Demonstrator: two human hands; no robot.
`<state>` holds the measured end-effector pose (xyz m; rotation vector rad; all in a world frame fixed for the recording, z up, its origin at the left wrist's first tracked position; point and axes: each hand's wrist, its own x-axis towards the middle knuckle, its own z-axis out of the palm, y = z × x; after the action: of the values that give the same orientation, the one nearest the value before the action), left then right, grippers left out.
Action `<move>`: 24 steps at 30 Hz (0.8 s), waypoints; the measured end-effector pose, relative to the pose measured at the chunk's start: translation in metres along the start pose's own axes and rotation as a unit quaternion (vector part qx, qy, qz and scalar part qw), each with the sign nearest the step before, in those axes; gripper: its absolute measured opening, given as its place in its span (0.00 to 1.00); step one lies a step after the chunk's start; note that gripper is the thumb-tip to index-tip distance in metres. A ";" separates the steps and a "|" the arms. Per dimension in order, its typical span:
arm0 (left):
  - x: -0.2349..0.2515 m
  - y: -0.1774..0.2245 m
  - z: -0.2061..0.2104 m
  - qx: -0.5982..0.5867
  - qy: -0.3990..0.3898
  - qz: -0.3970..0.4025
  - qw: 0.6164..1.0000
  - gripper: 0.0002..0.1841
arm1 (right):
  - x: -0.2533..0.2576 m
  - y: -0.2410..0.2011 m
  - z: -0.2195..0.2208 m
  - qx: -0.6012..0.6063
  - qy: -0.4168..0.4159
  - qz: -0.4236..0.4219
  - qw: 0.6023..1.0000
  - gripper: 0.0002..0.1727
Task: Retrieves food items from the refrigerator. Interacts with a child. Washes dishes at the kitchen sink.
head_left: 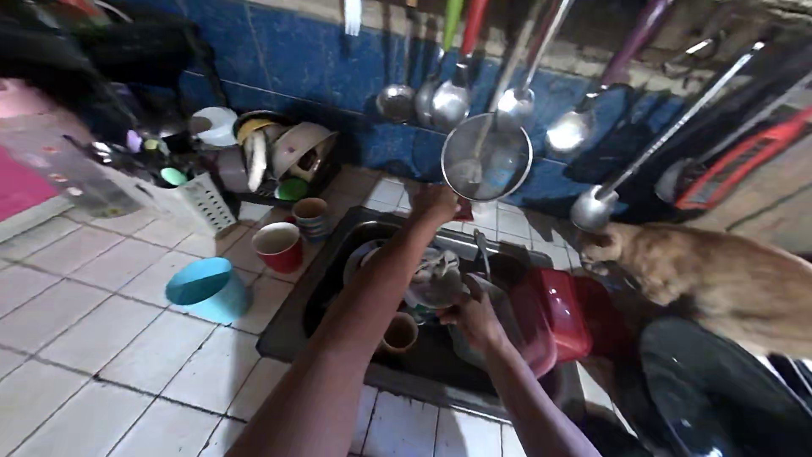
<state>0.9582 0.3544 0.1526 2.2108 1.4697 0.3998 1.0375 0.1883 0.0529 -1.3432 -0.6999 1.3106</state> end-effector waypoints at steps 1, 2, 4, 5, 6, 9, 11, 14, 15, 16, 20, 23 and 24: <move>-0.001 0.001 0.000 0.003 0.000 -0.001 1.000 0.25 | -0.014 0.001 -0.005 -0.002 -0.006 0.004 1.000 0.29; -0.003 0.002 -0.001 0.005 -0.002 -0.004 1.000 0.25 | -0.029 0.003 -0.010 -0.006 -0.013 0.009 1.000 0.29; -0.006 0.005 -0.003 0.013 -0.008 -0.013 1.000 0.25 | -0.059 0.007 -0.024 -0.023 -0.024 0.019 0.999 0.31; -0.008 0.007 -0.003 0.021 -0.013 -0.020 1.000 0.26 | -0.074 0.010 -0.033 -0.036 -0.028 0.023 0.999 0.30; -0.009 0.009 -0.002 0.027 -0.015 -0.025 0.999 0.26 | -0.089 0.015 -0.042 -0.049 -0.031 0.026 0.998 0.30; -0.008 0.010 0.002 0.041 -0.007 -0.028 0.999 0.26 | -0.129 0.035 -0.067 -0.072 -0.022 0.028 0.997 0.27; -0.006 0.011 0.005 0.052 0.000 -0.027 0.998 0.25 | -0.152 0.052 -0.082 -0.074 -0.007 0.031 0.997 0.27; -0.009 0.014 0.007 0.068 0.003 -0.032 0.997 0.24 | -0.175 0.075 -0.100 -0.066 0.029 0.045 0.996 0.28; -0.011 0.016 0.008 0.072 0.004 -0.034 0.997 0.24 | -0.180 0.081 -0.105 -0.064 0.042 0.048 0.996 0.29; -0.013 0.017 0.008 0.077 0.006 -0.035 0.996 0.24 | -0.183 0.086 -0.109 -0.062 0.052 0.050 0.995 0.30; -0.015 0.017 0.015 0.096 0.017 -0.034 0.995 0.23 | -0.190 0.103 -0.121 -0.061 0.068 0.050 0.995 0.30; -0.010 0.011 0.021 0.094 0.028 -0.022 0.995 0.24 | -0.192 0.107 -0.129 -0.099 0.053 0.050 0.992 0.30; -0.009 0.011 0.021 0.095 0.030 -0.022 0.995 0.24 | -0.192 0.105 -0.131 -0.150 0.040 0.052 0.987 0.30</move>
<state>0.9731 0.3377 0.1400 2.3242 1.6468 0.3265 1.0912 -0.0527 -0.0116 -1.6841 -0.8031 1.2593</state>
